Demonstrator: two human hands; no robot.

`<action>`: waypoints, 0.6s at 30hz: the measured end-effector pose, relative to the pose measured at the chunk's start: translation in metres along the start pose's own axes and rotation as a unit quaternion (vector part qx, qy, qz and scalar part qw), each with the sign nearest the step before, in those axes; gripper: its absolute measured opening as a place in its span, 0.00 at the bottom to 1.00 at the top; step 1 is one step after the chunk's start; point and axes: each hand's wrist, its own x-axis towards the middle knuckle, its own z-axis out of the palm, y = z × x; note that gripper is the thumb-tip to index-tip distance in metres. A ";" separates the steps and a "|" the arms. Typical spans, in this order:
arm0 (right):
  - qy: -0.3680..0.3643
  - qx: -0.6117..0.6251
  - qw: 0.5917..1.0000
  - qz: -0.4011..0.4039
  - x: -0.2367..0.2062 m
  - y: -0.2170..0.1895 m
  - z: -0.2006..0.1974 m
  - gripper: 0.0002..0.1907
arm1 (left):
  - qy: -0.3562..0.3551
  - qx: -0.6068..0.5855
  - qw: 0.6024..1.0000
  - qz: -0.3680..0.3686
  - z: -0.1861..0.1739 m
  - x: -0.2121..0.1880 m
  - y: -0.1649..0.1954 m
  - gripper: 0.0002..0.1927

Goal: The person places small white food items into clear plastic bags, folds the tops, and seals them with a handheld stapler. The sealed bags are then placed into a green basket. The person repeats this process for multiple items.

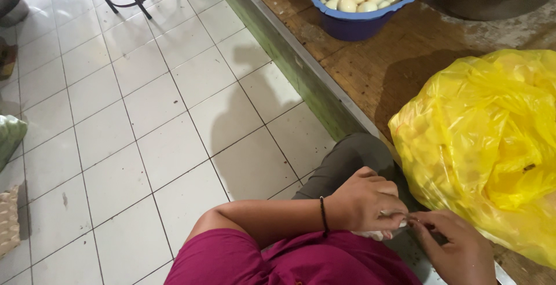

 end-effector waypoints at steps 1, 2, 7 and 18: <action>-0.014 0.025 0.999 0.019 0.000 0.002 -0.001 0.11 | 0.001 0.003 1.000 0.004 -0.001 0.000 0.001 0.03; -0.009 0.016 1.000 -0.002 0.000 0.003 -0.001 0.10 | 0.002 0.006 1.000 0.008 -0.002 0.000 0.001 0.03; 0.002 -0.036 0.999 0.014 -0.005 0.001 0.003 0.06 | 0.001 0.025 0.999 0.027 -0.011 0.004 0.004 0.03; 0.052 -0.016 0.994 -0.092 -0.009 0.001 0.005 0.10 | -0.081 0.073 0.994 0.000 -0.013 0.012 0.017 0.07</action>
